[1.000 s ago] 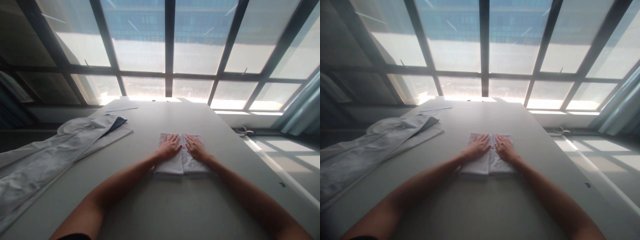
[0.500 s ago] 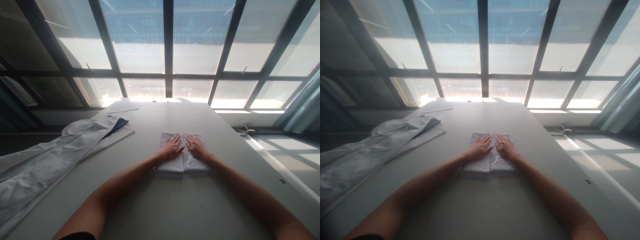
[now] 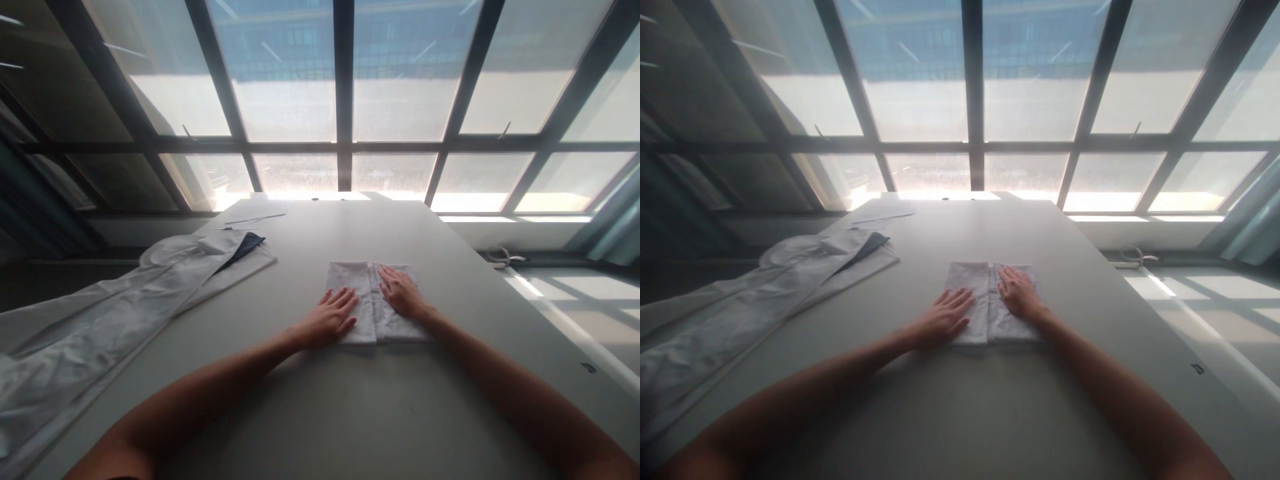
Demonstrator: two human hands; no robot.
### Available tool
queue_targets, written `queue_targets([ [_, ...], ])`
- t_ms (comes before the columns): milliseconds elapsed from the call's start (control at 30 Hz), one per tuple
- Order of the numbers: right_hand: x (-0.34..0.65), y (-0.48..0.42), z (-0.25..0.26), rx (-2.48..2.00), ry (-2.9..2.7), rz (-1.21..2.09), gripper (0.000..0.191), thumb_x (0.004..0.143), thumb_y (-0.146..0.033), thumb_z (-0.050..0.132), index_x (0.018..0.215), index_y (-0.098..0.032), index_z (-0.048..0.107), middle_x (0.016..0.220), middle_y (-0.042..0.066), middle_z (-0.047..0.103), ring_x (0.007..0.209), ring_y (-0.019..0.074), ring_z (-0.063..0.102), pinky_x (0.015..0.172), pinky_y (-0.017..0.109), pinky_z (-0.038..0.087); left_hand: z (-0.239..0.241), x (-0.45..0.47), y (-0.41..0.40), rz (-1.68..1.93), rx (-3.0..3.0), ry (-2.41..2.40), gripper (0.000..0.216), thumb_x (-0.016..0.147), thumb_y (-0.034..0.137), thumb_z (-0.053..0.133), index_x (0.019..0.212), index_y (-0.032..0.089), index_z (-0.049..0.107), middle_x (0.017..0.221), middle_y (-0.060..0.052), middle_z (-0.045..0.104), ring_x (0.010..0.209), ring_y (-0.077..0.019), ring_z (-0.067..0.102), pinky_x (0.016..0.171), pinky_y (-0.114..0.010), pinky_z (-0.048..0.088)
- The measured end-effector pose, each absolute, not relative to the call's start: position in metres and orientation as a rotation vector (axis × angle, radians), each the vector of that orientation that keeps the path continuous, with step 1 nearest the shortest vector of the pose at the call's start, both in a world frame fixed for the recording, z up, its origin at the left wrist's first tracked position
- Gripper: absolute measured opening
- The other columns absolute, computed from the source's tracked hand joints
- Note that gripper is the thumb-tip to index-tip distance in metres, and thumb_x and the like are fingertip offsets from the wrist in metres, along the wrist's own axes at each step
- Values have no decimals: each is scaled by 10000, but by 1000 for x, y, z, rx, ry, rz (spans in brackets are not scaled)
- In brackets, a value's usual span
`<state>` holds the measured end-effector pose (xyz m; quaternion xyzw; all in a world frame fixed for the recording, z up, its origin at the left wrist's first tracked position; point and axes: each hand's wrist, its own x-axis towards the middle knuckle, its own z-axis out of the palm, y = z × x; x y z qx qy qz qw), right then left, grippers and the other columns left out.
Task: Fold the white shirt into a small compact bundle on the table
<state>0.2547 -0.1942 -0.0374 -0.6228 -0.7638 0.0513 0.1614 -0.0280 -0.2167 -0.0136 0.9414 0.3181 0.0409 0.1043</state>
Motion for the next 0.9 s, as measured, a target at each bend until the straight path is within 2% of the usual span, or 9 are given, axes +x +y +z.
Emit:
queue_targets([
  [267,255,-195,-37,-1787,-2185,135,580,1061,-330,348,1595,-127,443,1663,132,380,1557,271,300,1277,473,183,-9,-16,-217,-22,2776,974,724,1103,577,225,1676,134,213,1736,-157,84,1616,-309,19,1285,-570,42],
  [367,254,-195,-37,-1797,-2195,136,581,1065,-337,339,1605,-143,431,1668,126,373,1560,265,295,1276,471,185,-6,-14,-202,-45,2726,965,728,1097,586,241,1668,134,239,1733,-164,134,1615,-306,66,1287,-558,83],
  [467,254,-195,-37,-1810,-2204,129,584,1068,-349,331,1610,-154,425,1671,118,368,1558,260,298,1275,461,185,-4,-3,-172,131,2695,1214,698,1103,538,239,1655,113,268,1728,-173,182,1613,-301,105,1289,-541,109],
  [567,253,-196,-35,-1821,-2204,118,591,1066,-352,329,1614,-149,417,1675,109,361,1558,253,298,1275,450,186,-7,16,-143,187,2652,1435,708,1092,535,267,1647,96,284,1722,-198,196,1609,-332,119,1280,-570,118],
  [700,252,-197,-34,-1842,-2198,113,592,1068,-354,323,1621,-157,406,1676,101,363,1558,243,296,1274,440,184,-14,38,-129,145,2668,1484,743,1069,607,249,1634,133,343,1703,-213,254,1589,-367,194,1263,-619,103],
  [900,252,-194,-36,-1837,-2238,96,603,1072,-372,316,1633,-157,380,1697,105,313,1573,257,261,1275,468,173,-21,54,-136,188,2697,1407,705,1071,582,229,1649,190,323,1713,-117,281,1591,-368,180,1256,-633,146],
])
